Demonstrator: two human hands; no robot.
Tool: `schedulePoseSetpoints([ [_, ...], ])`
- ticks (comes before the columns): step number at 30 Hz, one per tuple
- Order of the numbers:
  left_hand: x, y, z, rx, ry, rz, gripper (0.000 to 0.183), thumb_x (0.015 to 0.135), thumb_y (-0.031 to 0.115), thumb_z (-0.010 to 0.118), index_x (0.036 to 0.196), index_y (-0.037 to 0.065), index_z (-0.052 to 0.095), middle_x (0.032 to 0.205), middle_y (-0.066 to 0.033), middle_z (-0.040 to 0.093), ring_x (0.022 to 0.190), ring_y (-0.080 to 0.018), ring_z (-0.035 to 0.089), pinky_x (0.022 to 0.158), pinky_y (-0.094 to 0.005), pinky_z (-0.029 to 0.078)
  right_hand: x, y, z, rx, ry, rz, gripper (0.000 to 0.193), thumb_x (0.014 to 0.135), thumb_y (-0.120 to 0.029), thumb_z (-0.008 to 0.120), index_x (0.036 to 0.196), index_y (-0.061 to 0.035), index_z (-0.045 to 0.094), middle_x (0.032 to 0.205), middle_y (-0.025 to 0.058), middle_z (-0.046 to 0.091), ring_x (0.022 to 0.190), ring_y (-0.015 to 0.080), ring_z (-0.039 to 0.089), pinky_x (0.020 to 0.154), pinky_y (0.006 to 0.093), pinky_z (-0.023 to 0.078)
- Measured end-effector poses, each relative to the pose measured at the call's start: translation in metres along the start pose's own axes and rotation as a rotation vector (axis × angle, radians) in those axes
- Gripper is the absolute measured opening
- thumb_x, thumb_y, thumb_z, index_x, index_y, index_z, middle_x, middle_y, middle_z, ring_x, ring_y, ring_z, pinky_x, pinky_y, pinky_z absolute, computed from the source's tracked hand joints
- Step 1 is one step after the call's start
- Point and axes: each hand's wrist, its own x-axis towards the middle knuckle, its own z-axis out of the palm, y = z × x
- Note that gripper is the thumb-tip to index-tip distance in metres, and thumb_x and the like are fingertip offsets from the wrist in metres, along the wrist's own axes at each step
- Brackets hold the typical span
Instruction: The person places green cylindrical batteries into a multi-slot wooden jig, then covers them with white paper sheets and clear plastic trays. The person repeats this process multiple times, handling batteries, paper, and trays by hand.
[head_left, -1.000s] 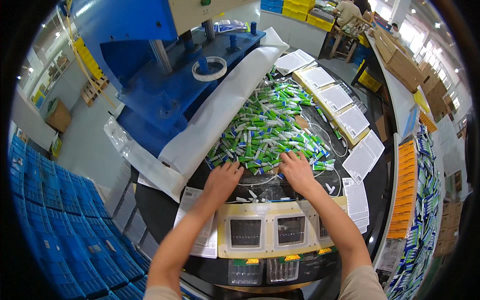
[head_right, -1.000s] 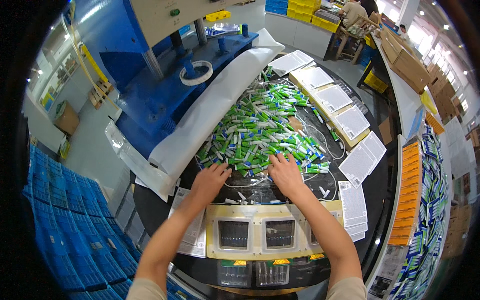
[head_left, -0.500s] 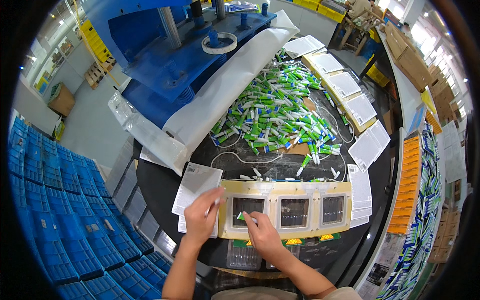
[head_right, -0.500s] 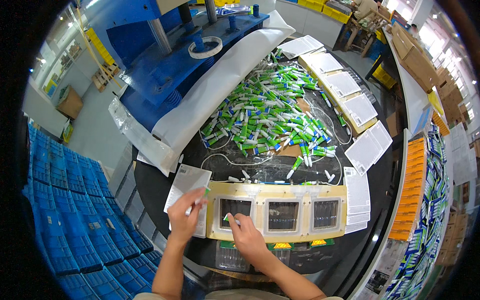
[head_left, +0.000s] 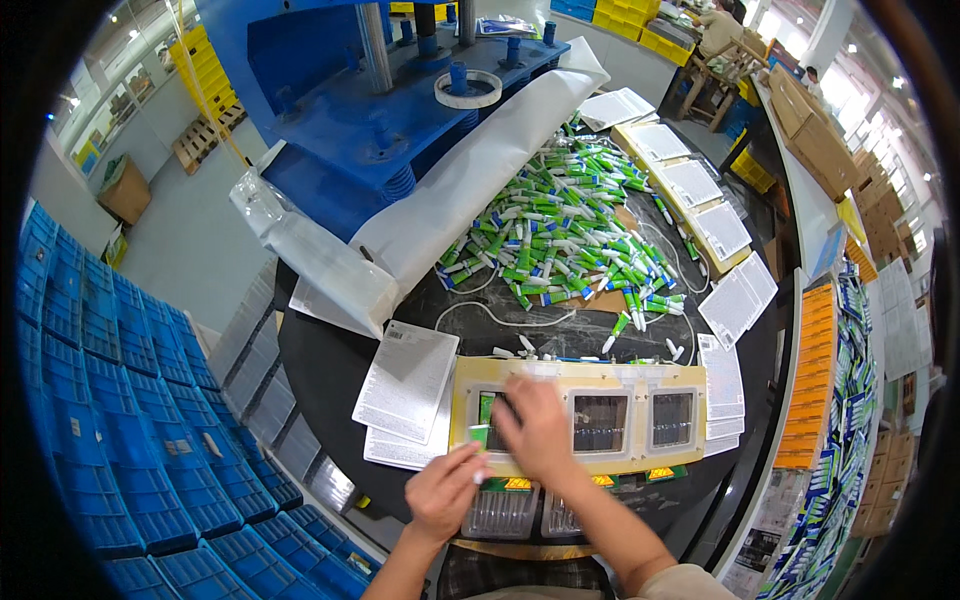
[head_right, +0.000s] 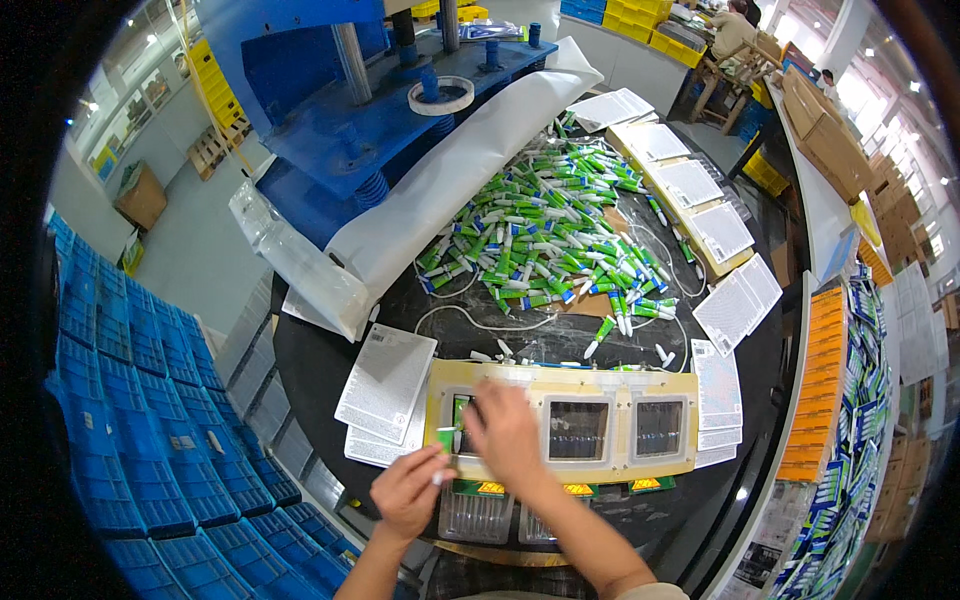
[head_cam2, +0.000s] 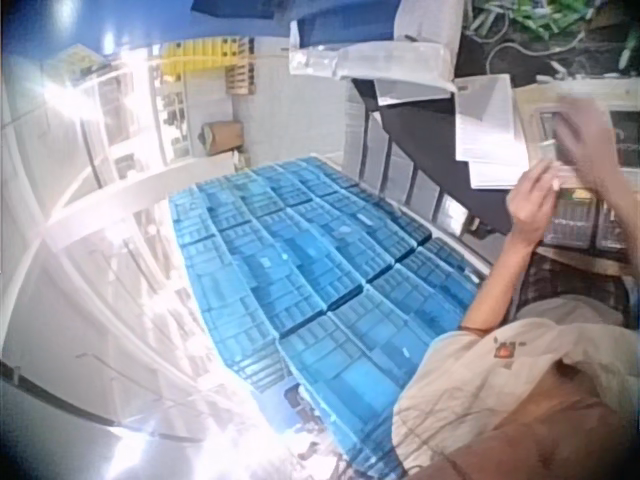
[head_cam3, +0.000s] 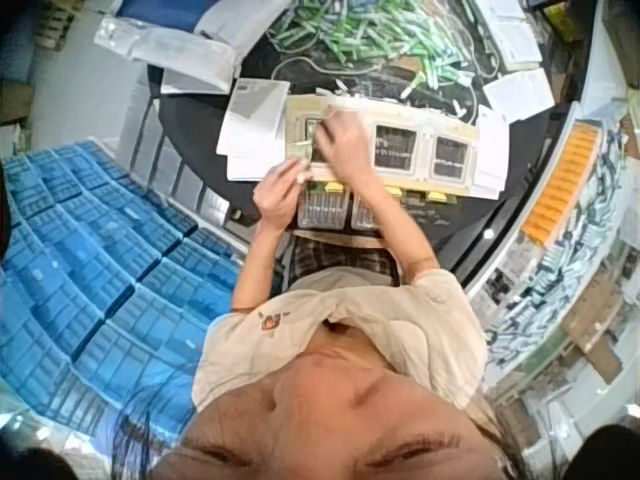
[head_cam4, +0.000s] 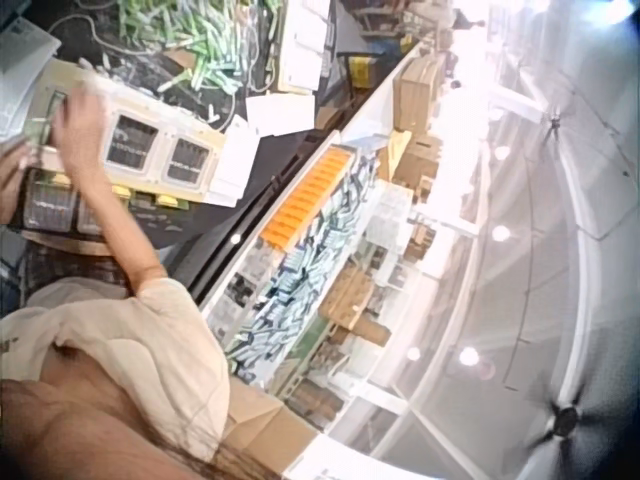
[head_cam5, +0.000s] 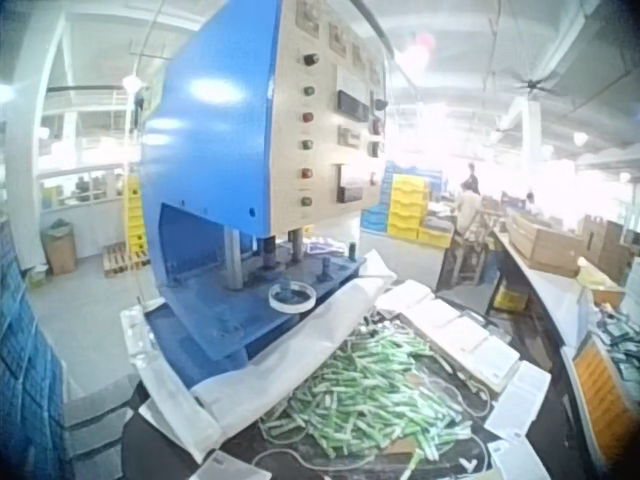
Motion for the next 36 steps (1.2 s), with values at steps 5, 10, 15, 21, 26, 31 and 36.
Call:
schedulePoseSetpoints([
  [5, 0.003, -0.013, 0.032, 0.202, -0.234, 0.343, 0.025, 0.084, 0.01, 0.072, 0.108, 0.005, 0.075, 0.11, -0.0097, 0.073, 0.095, -0.0228, 0.072, 0.08, -0.0338, 0.058, 0.11, 0.078, 0.032, -0.35, 0.056, -0.039, 0.022, 0.086, -0.02, 0.077, 0.093, -0.0027, 0.067, 0.093, 0.0138, 0.065, 0.088, 0.0333, 0.066, 0.071, 0.0424, 0.054],
  [10, 0.006, -0.028, 0.051, 0.322, -0.259, 0.372, 0.023, 0.085, 0.017, 0.076, 0.105, 0.005, 0.074, 0.106, -0.0091, 0.073, 0.098, -0.0218, 0.071, 0.091, -0.0402, 0.055, 0.159, 0.097, 0.076, -0.592, -0.163, -0.034, 0.027, 0.08, -0.024, 0.082, 0.088, -0.0021, 0.07, 0.091, 0.0157, 0.067, 0.087, 0.0336, 0.07, 0.072, 0.0409, 0.058],
  [15, -0.001, -0.031, 0.046, 0.379, -0.231, 0.297, 0.025, 0.087, 0.022, 0.078, 0.103, 0.005, 0.074, 0.107, -0.0094, 0.073, 0.099, -0.0225, 0.071, 0.098, -0.0462, 0.052, 0.167, 0.097, 0.059, -0.63, -0.186, -0.039, 0.011, 0.076, -0.009, 0.078, 0.081, -0.003, 0.071, 0.083, 0.0179, 0.071, 0.08, 0.0373, 0.073, 0.066, 0.0419, 0.059],
  [21, -0.002, -0.033, 0.039, 0.415, -0.314, 0.242, 0.039, 0.085, 0.032, 0.08, 0.11, 0.003, 0.072, 0.116, -0.0117, 0.071, 0.112, -0.0255, 0.067, 0.107, -0.0516, 0.046, 0.164, 0.096, 0.047, -0.642, -0.331, -0.027, 0.006, 0.073, -0.001, 0.071, 0.078, -0.0041, 0.072, 0.082, 0.0186, 0.071, 0.08, 0.0374, 0.073, 0.066, 0.0438, 0.059],
  [26, 0.001, -0.04, 0.034, 0.436, -0.375, 0.22, 0.046, 0.088, 0.035, 0.077, 0.117, 0.001, 0.07, 0.127, -0.0128, 0.068, 0.126, -0.0258, 0.061, 0.114, -0.053, 0.04, 0.112, 0.058, -0.031, -0.192, -0.122, -0.285, 0.016, 0.074, -0.008, 0.076, 0.088, -0.0038, 0.07, 0.093, 0.0121, 0.073, 0.086, 0.0339, 0.072, 0.073, 0.0404, 0.06],
  [31, -0.002, -0.042, 0.035, 0.439, -0.431, 0.203, 0.047, 0.087, 0.031, 0.077, 0.121, -0.001, 0.069, 0.134, -0.0133, 0.066, 0.132, -0.0266, 0.057, 0.117, -0.0554, 0.035, -0.005, 0.028, -0.072, -0.173, -0.349, -0.675, 0.028, 0.081, -0.009, 0.07, 0.107, 0.0019, 0.072, 0.111, 0.0127, 0.073, 0.099, 0.0244, 0.072, 0.085, 0.0349, 0.061],
  [36, 0.002, -0.038, 0.032, 0.468, -0.471, 0.205, 0.043, 0.09, 0.027, 0.073, 0.122, -0.001, 0.068, 0.134, -0.0133, 0.066, 0.133, -0.026, 0.057, 0.119, -0.0539, 0.033, -0.028, 0.038, -0.042, -0.299, -0.442, -0.761, 0.035, 0.08, -0.01, 0.065, 0.11, 0.0081, 0.069, 0.118, 0.0178, 0.07, 0.109, 0.0282, 0.067, 0.098, 0.0377, 0.056],
])
